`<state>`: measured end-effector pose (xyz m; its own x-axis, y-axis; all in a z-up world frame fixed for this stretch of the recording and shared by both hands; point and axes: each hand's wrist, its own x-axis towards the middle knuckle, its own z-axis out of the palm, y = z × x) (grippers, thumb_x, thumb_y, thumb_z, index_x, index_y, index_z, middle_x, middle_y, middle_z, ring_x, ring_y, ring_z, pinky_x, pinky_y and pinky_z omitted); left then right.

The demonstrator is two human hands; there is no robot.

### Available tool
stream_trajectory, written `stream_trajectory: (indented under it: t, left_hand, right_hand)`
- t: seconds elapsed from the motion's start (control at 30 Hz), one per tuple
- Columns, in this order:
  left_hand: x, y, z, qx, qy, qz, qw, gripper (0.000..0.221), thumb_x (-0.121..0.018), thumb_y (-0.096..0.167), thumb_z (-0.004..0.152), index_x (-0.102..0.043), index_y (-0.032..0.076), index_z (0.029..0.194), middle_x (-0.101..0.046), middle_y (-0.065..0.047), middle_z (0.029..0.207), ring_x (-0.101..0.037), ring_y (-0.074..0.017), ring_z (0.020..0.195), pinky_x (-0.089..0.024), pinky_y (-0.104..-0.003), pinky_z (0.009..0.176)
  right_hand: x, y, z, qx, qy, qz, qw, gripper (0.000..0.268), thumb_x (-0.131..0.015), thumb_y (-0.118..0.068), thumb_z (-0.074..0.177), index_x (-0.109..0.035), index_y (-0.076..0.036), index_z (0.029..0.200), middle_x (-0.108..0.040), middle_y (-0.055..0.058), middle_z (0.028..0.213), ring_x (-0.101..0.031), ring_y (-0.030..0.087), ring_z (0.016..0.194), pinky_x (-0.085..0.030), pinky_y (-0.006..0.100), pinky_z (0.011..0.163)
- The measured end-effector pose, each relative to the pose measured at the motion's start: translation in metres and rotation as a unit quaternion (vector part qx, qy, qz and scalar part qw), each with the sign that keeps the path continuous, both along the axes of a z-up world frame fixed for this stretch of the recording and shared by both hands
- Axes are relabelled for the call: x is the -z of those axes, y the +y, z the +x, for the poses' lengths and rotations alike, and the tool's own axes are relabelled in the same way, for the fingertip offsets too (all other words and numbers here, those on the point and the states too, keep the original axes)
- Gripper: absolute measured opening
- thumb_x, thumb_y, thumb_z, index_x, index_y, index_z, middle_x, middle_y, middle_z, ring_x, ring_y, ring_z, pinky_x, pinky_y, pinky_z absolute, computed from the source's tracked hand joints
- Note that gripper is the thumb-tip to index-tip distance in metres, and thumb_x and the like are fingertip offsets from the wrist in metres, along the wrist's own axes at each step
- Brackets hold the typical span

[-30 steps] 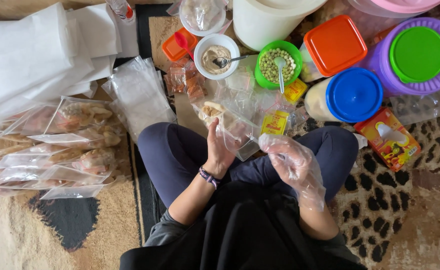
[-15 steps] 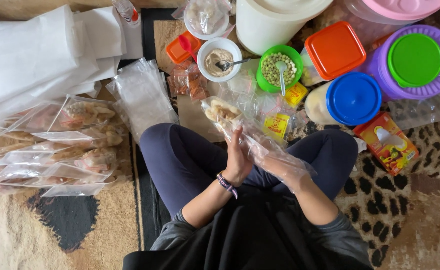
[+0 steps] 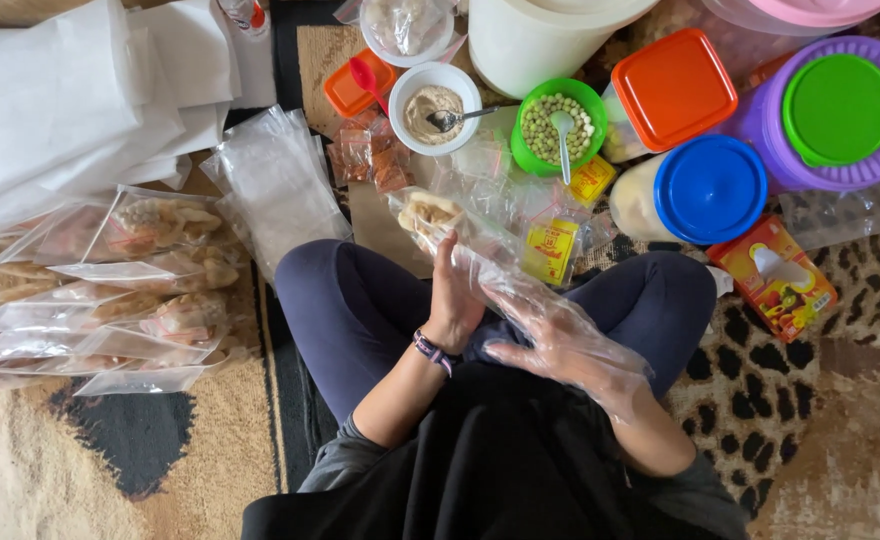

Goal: A person is manually packing small snacks into plastic bags while sitting on the floor.

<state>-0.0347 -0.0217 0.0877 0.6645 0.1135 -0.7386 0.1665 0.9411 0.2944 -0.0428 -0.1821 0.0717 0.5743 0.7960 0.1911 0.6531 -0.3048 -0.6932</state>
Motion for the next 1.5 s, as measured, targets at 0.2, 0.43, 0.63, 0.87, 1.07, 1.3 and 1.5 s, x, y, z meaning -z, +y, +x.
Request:
stream_trajectory:
  t: [0.2,0.43,0.63,0.87,1.07,1.3,1.5]
  left_hand:
    - [0.068,-0.005,-0.014,0.062,-0.026,-0.051,0.996,0.095,-0.064,0.063,0.087,-0.036,0.001,0.154,-0.04,-0.031,0.152,-0.038,-0.05,0.139,-0.028,-0.066,0.112]
    - [0.089,0.043,-0.031,0.008,-0.09,-0.002,0.996,0.095,-0.056,0.07,0.089,-0.017,0.022,0.16,-0.011,-0.018,0.167,-0.016,-0.0543,0.148,-0.008,-0.084,0.106]
    - [0.143,0.09,-0.044,0.184,-0.316,0.109,0.924,0.095,-0.054,0.07,0.087,-0.025,0.016,0.16,-0.049,-0.019,0.148,-0.063,-0.0351,0.119,-0.059,-0.054,0.089]
    - [0.119,0.091,-0.04,0.194,-0.318,0.052,0.927,0.072,-0.046,0.061,0.094,-0.05,0.01,0.145,-0.065,-0.025,0.125,-0.068,-0.0403,0.108,-0.057,-0.059,0.089]
    - [0.185,0.1,-0.024,0.114,-0.195,0.06,0.972,0.08,-0.053,0.057,0.095,-0.029,0.014,0.158,-0.041,-0.03,0.149,-0.046,-0.053,0.132,-0.038,-0.073,0.104]
    - [0.114,0.061,-0.052,0.059,-0.08,-0.06,0.993,0.098,-0.057,0.07,0.088,-0.011,0.023,0.161,-0.019,-0.029,0.161,-0.024,-0.0631,0.14,-0.016,-0.087,0.1]
    - [0.064,0.067,-0.035,-0.086,0.026,0.016,0.996,0.112,-0.073,0.056,0.081,-0.009,0.013,0.163,-0.021,-0.027,0.162,-0.035,-0.0449,0.142,-0.029,-0.065,0.113]
  right_hand:
    - [-0.037,0.016,0.015,0.045,-0.094,-0.062,0.993,0.057,-0.063,-0.047,0.097,-0.056,-0.011,0.141,-0.065,0.017,0.127,-0.064,0.035,0.115,-0.055,0.048,0.095]
    - [-0.109,-0.021,0.042,0.087,0.089,-0.081,0.989,0.032,-0.056,-0.035,0.103,-0.072,-0.012,0.118,-0.077,0.015,0.104,-0.074,0.033,0.099,-0.057,0.049,0.091]
    - [-0.104,-0.051,0.078,0.101,0.248,-0.068,0.961,0.031,-0.051,-0.036,0.103,-0.075,-0.017,0.109,-0.082,0.006,0.103,-0.076,0.025,0.102,-0.059,0.045,0.092]
    - [-0.079,-0.04,0.093,0.066,0.394,-0.037,0.916,0.033,-0.067,-0.032,0.093,-0.074,-0.01,0.117,-0.081,0.012,0.11,-0.075,0.025,0.11,-0.058,0.046,0.096]
    - [-0.092,-0.014,0.067,0.068,0.204,-0.059,0.975,0.028,-0.061,-0.028,0.099,-0.077,-0.01,0.114,-0.079,0.019,0.101,-0.075,0.039,0.098,-0.057,0.05,0.087]
    - [0.052,0.054,-0.002,0.094,-0.154,0.046,0.983,0.02,-0.08,-0.024,0.089,-0.081,-0.004,0.093,-0.072,0.016,0.08,-0.071,0.031,0.077,-0.06,0.036,0.07]
    - [0.168,0.083,-0.047,0.082,0.773,0.414,0.473,0.052,-0.047,-0.013,0.106,-0.038,-0.01,0.156,-0.045,0.017,0.158,-0.037,0.034,0.148,-0.032,0.058,0.119]
